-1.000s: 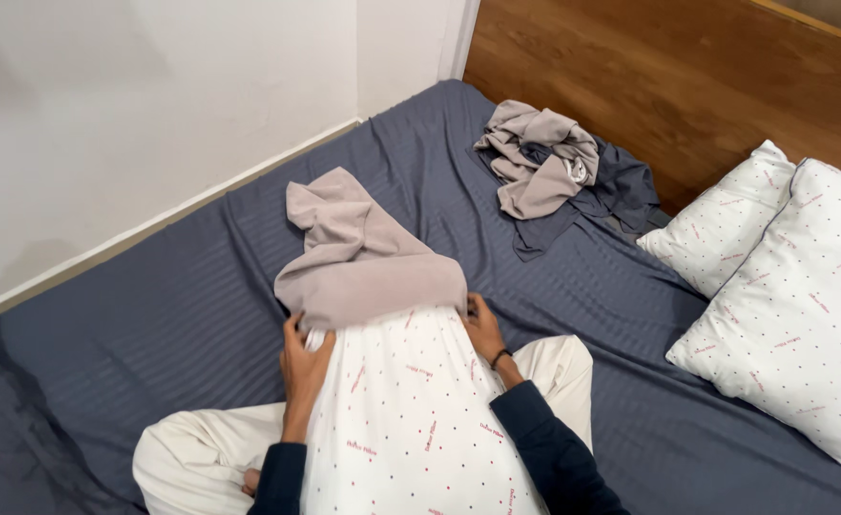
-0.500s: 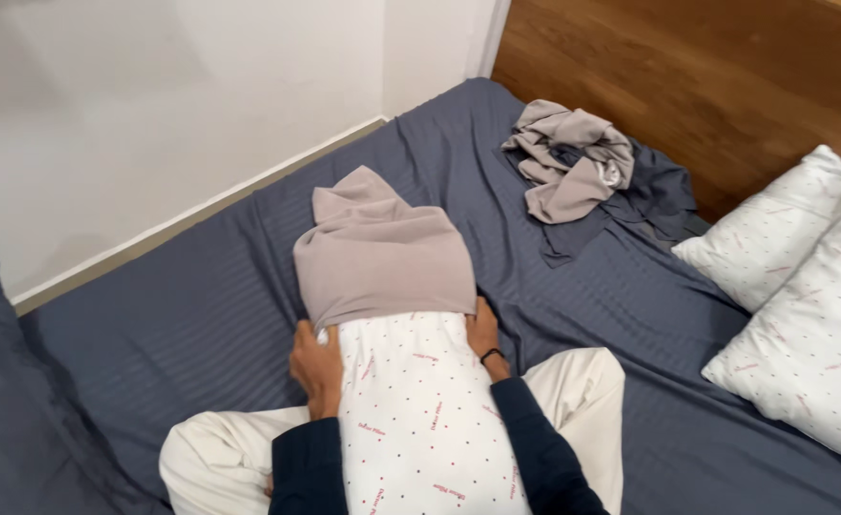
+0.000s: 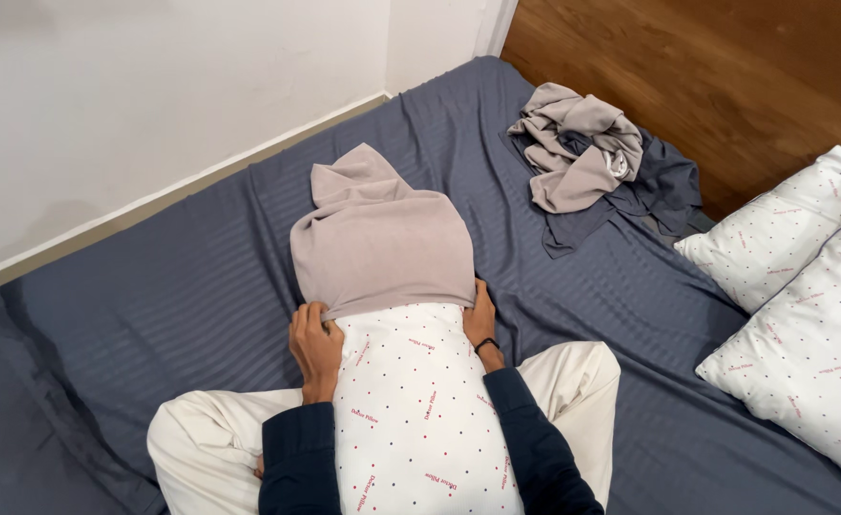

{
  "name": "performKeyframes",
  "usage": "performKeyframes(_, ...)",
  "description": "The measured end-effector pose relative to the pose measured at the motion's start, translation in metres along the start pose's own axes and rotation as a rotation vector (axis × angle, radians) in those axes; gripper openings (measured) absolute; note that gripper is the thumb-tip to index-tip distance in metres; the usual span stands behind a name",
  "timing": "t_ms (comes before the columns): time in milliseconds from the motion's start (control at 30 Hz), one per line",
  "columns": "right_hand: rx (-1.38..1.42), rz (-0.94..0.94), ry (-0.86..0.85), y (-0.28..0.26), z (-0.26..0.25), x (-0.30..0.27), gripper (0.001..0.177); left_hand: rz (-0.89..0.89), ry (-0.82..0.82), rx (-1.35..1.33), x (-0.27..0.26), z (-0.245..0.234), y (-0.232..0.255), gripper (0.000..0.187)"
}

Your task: The person sits on a bed and places a pillowcase over a pillow. They align the pillowcase opening with the pillow and pull the fabric over the corners to cover it completely.

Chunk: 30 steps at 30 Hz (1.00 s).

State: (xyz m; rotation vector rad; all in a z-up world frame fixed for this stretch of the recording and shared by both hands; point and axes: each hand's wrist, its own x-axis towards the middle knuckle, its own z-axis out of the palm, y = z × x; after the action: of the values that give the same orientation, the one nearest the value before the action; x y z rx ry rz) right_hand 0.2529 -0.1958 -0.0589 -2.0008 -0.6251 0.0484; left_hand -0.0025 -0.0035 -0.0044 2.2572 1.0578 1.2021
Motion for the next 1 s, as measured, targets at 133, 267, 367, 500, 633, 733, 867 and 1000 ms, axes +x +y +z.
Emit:
performKeyframes(133,0.003,0.031,-0.015,-0.001,-0.002,-0.004,0.055,-0.040,0.020,-0.070,-0.003,-0.007,-0.001,0.013)
performKeyframes(267,0.059,0.090,-0.057,0.008,-0.007,-0.007,0.053,-0.107,-0.027,-0.119,-0.006,-0.013,-0.003,0.008)
performKeyframes(367,0.021,0.059,-0.051,0.017,-0.013,-0.015,0.058,-0.123,-0.066,-0.109,-0.007,-0.012,-0.006,0.010)
performKeyframes(500,0.010,0.237,-0.102,0.018,-0.016,-0.016,0.059,-0.085,-0.050,-0.106,-0.009,-0.007,-0.008,0.010)
performKeyframes(633,0.170,0.127,-0.108,0.016,-0.013,-0.014,0.069,-0.045,0.112,-0.211,-0.010,-0.014,-0.011,0.019)
performKeyframes(733,0.234,0.035,-0.074,0.014,-0.011,-0.013,0.068,-0.430,0.115,-0.424,-0.009,-0.019,-0.012,0.032)
performKeyframes(867,0.274,0.114,-0.040,0.014,-0.016,-0.017,0.054,-0.719,-0.117,-0.477,-0.014,-0.010,-0.023,0.031)
performKeyframes(1000,0.350,0.212,-0.126,0.009,-0.021,-0.016,0.041,-0.551,-0.090,-0.569,-0.024,0.011,-0.052,0.029)
